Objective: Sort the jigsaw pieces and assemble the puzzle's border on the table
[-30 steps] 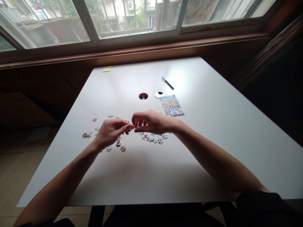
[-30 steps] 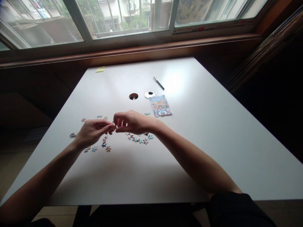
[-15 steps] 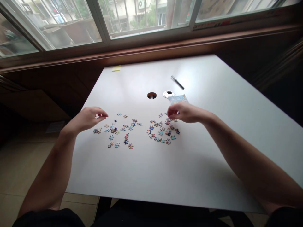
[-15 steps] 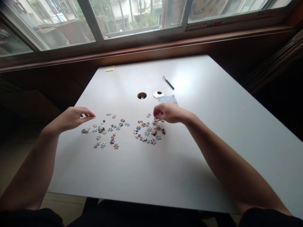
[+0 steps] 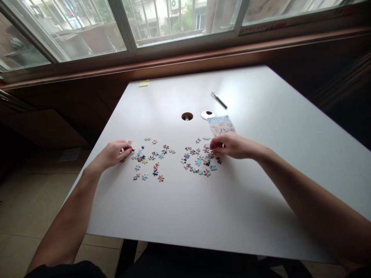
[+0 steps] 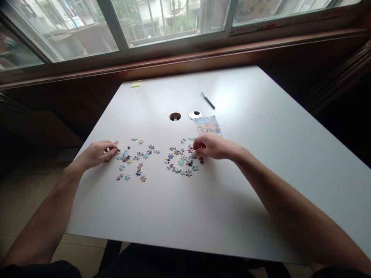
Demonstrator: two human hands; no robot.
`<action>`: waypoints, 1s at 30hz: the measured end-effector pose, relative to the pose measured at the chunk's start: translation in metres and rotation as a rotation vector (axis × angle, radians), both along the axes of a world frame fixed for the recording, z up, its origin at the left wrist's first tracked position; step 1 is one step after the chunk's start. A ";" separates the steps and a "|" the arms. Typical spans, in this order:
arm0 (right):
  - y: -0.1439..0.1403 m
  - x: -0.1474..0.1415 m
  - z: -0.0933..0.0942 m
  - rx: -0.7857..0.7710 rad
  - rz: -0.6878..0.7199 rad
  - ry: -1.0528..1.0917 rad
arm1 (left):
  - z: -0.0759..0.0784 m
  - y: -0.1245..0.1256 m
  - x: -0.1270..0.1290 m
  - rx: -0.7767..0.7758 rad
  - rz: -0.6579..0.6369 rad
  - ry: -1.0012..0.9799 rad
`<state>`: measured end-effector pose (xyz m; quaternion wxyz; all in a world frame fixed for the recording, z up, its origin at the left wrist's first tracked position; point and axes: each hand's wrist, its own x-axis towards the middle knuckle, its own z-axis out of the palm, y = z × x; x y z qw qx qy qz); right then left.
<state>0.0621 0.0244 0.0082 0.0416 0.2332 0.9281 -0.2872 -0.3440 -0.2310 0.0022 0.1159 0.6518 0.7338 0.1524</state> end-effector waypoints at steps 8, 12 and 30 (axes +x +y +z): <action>0.002 0.001 -0.003 -0.023 -0.001 0.024 | 0.007 0.020 0.039 0.037 -0.073 -0.016; 0.003 0.002 -0.004 0.012 0.030 0.020 | -0.001 0.025 0.028 0.057 -0.075 0.055; 0.011 0.003 -0.011 0.073 0.055 0.008 | 0.013 -0.017 -0.019 -0.225 0.197 0.076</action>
